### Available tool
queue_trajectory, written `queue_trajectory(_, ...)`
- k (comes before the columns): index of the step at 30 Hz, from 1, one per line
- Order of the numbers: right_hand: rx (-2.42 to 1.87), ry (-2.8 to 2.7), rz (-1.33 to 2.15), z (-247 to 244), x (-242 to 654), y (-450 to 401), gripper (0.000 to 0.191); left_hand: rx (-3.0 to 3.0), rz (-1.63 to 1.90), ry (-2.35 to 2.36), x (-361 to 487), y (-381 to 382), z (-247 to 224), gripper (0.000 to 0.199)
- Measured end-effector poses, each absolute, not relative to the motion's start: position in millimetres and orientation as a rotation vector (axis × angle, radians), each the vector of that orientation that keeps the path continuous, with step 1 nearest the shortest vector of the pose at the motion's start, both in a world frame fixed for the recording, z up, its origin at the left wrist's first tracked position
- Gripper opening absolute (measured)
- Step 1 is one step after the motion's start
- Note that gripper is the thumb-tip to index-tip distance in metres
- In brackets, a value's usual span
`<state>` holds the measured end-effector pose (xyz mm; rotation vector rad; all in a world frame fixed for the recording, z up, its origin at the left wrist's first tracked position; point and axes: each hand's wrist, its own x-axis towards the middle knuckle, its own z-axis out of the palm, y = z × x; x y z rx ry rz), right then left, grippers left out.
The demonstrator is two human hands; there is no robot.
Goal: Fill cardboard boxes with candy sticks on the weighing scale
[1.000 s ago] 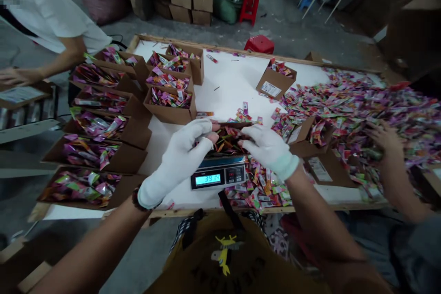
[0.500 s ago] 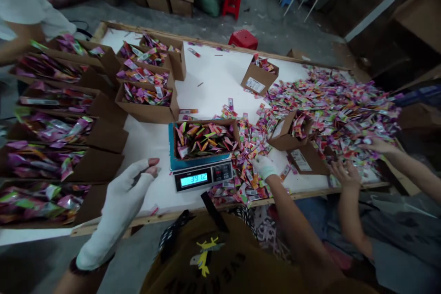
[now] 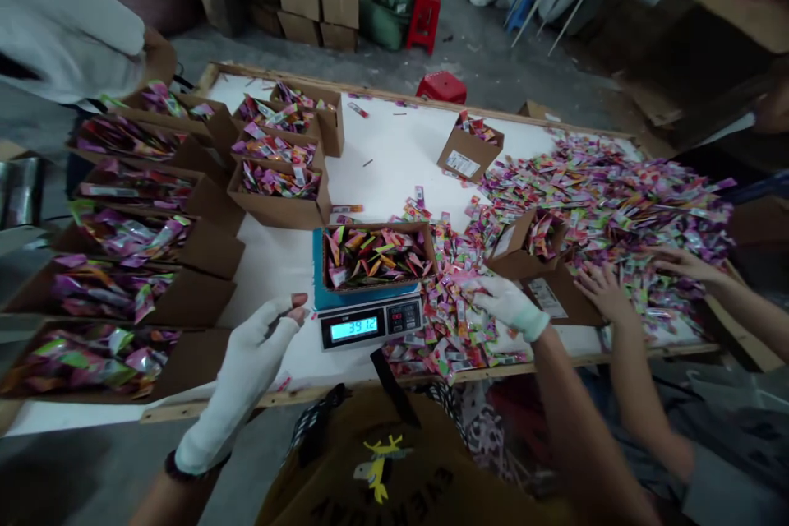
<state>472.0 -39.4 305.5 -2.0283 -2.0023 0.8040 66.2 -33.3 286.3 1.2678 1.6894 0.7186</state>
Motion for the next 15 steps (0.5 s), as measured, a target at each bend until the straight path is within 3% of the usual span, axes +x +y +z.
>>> queue_trajectory(4,-1.591,-2.297,0.792,361,432,4,0.028,1.309,0.729,1.635,74,-29,289,0.056)
queue_trajectory(7,-1.522,-2.434,0.628,387,390,34,0.040,1.315,0.687,1.609,67,-33,286,0.062)
queue_trajectory(11,-1.488,-2.286,0.383,390,384,36,0.039,1.028,0.613,1.672,17,-74,254,0.071)
queue_trajectory(15,-1.560,-1.965,0.399,370,424,10,0.031,0.630,0.695,1.885,-55,-121,227,0.070)
